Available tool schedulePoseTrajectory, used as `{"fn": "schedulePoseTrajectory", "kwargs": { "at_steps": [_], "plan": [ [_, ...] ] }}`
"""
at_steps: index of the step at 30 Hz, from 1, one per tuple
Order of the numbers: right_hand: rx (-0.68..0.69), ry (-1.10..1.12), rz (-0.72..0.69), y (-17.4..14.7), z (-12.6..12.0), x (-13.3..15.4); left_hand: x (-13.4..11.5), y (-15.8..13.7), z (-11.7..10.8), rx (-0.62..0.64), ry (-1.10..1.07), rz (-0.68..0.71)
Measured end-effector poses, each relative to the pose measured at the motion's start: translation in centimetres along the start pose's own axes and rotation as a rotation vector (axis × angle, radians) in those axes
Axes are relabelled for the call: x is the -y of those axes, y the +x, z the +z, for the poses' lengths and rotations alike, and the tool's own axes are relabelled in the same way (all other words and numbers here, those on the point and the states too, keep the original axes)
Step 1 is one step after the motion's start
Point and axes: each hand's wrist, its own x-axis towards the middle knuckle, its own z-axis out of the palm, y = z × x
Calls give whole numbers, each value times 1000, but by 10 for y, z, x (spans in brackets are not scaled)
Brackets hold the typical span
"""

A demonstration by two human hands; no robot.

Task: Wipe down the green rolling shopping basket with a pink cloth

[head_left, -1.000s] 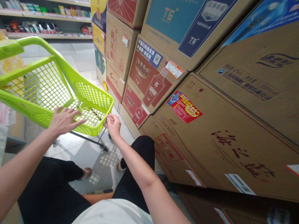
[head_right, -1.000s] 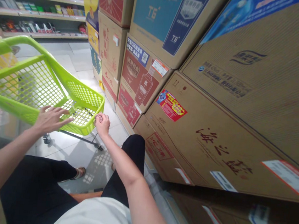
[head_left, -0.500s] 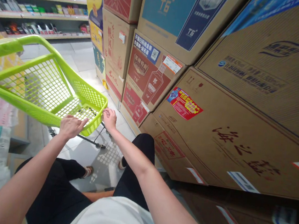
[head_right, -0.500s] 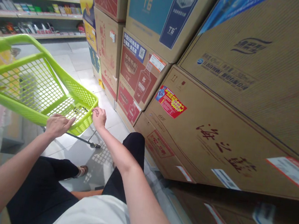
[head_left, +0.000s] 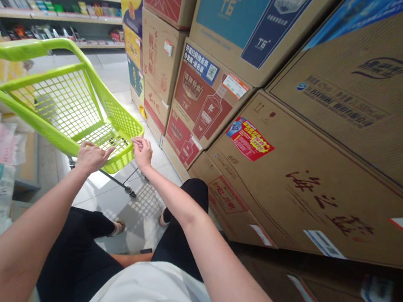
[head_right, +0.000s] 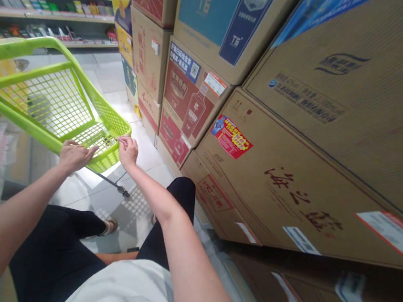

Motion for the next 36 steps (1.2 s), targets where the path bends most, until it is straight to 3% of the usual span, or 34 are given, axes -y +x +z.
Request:
{"fn": "schedulePoseTrajectory", "kwargs": {
  "at_steps": [2, 8, 12, 16, 22, 29, 33, 36],
  "plan": [
    [26, 18, 9, -1, -2, -3, 4, 6, 1, 0, 2, -2],
    [-175, -13, 222, 30, -2, 6, 17, 16, 1, 76, -86, 32],
    [-165, -45, 182, 12, 11, 5, 15, 16, 1, 74, -98, 10],
    [-18, -54, 112, -11, 9, -8, 13, 16, 1, 60, -82, -12],
    [-175, -64, 221, 9, 3, -8, 9, 16, 0, 69, -80, -9],
    [-29, -39, 121, -20, 13, -4, 6, 12, -2, 58, -62, 14],
    [-124, -72, 218, -7, 9, 0, 8, 18, -1, 75, -84, 32],
    [-87, -99, 215, -1, 12, 1, 9, 23, -2, 77, -95, 40]
  ]
}}
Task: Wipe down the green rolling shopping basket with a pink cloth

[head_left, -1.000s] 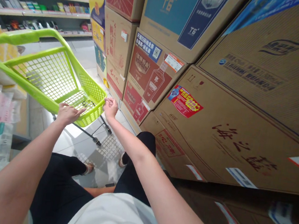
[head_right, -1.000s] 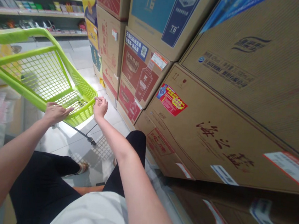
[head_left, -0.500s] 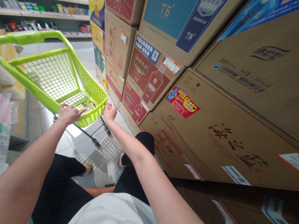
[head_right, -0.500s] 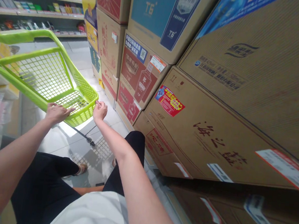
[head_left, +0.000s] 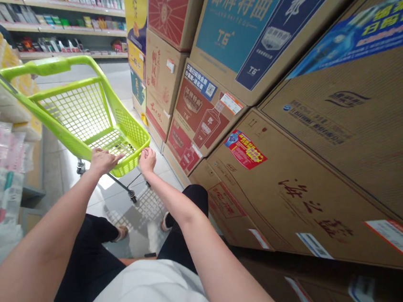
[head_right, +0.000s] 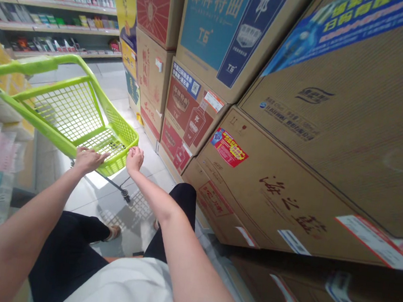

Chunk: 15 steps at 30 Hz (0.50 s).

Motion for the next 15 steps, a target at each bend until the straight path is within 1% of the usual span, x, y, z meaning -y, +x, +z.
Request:
{"fn": "schedulePoseTrajectory", "kwargs": {
  "at_steps": [3, 4, 5, 9, 12, 14, 15],
  "plan": [
    [114, -4, -74, -2, 1, -3, 1, 3, -1, -4, -8, -9],
    [132, 2, -87, -2, 0, -4, 2, 3, -1, -4, -9, -13],
    [124, 6, -87, -1, -1, -4, 3, 4, -1, -3, -9, -15],
    [3, -19, -21, 7, -4, -1, 6, 5, -2, 13, -3, -5],
    [57, -16, -29, -2, 2, 1, 5, 5, -4, 21, 0, -10],
    [89, -7, -71, -17, 9, 3, 3, 5, -5, 6, 9, -2],
    [83, -6, -78, -26, 12, 4, 3, 5, -6, -6, 15, 9]
  ]
}}
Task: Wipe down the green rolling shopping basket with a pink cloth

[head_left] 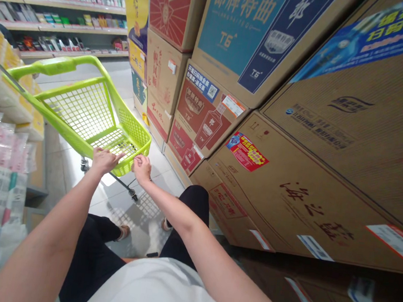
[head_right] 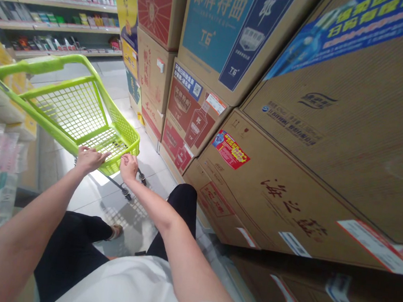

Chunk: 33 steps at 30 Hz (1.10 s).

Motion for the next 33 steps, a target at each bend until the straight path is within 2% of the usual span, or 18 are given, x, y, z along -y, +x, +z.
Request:
{"fn": "schedulePoseTrajectory", "kwargs": {
  "at_steps": [4, 7, 9, 13, 15, 17, 20, 22, 25, 27, 29, 31, 33],
  "plan": [
    [-61, -18, 30, -32, 15, 8, 1, 0, 1, -41, 13, 14],
    [23, -13, -57, -43, 18, 13, 6, 1, 4, -32, 18, 13],
    [41, 2, -85, -39, 13, 14, 8, 1, 7, -17, 20, 24],
    [-122, 17, 12, -18, 1, 17, 4, -1, 8, -29, 27, -9],
    [-165, 3, 22, -21, 2, 18, 0, -3, 8, -52, 22, -15],
    [-126, -20, -35, -34, 7, 18, -3, -5, 8, -83, 20, -1],
    [9, -11, -149, -49, 10, 14, -4, -7, 8, -121, 29, 12],
    [-28, 15, -94, -43, 6, 12, -3, -7, 10, -128, 29, 19],
    [-191, 25, 72, -23, -1, 13, -3, -7, 15, -128, 24, 21],
    [-234, 9, 90, -22, 0, 13, -5, -7, 19, -141, 25, 23],
    [-203, -17, 18, -34, 6, 11, -8, -6, 22, -170, 25, 25],
    [-96, -39, -112, -52, 13, 6, -9, -5, 24, -191, 19, 26],
    [-26, -53, -169, -61, 15, 1, -4, -5, 23, -182, -22, 58]
  ]
}}
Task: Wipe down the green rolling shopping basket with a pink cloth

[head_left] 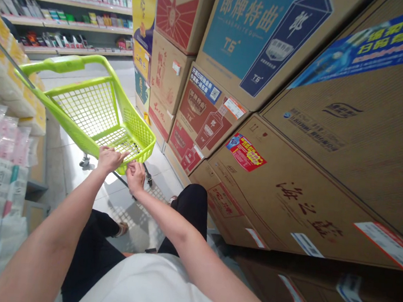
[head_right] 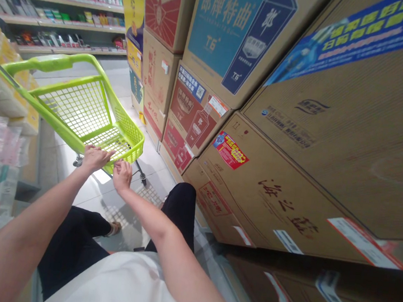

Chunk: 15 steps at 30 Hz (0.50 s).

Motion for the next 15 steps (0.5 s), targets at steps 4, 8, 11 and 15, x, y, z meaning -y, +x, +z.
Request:
{"fn": "schedulePoseTrajectory", "kwargs": {
  "at_steps": [4, 8, 11, 15],
  "plan": [
    [-56, -20, 139, 27, -13, -11, 31, -5, -7, 30, -164, 211],
    [-99, -16, 194, 51, -21, -11, 65, -13, -11, -18, -130, 273],
    [-76, -9, 132, 31, -11, -4, 68, -16, -10, 14, -69, 253],
    [25, 59, 20, -4, 1, 4, 51, -18, -8, -41, -35, 200]
  ]
}}
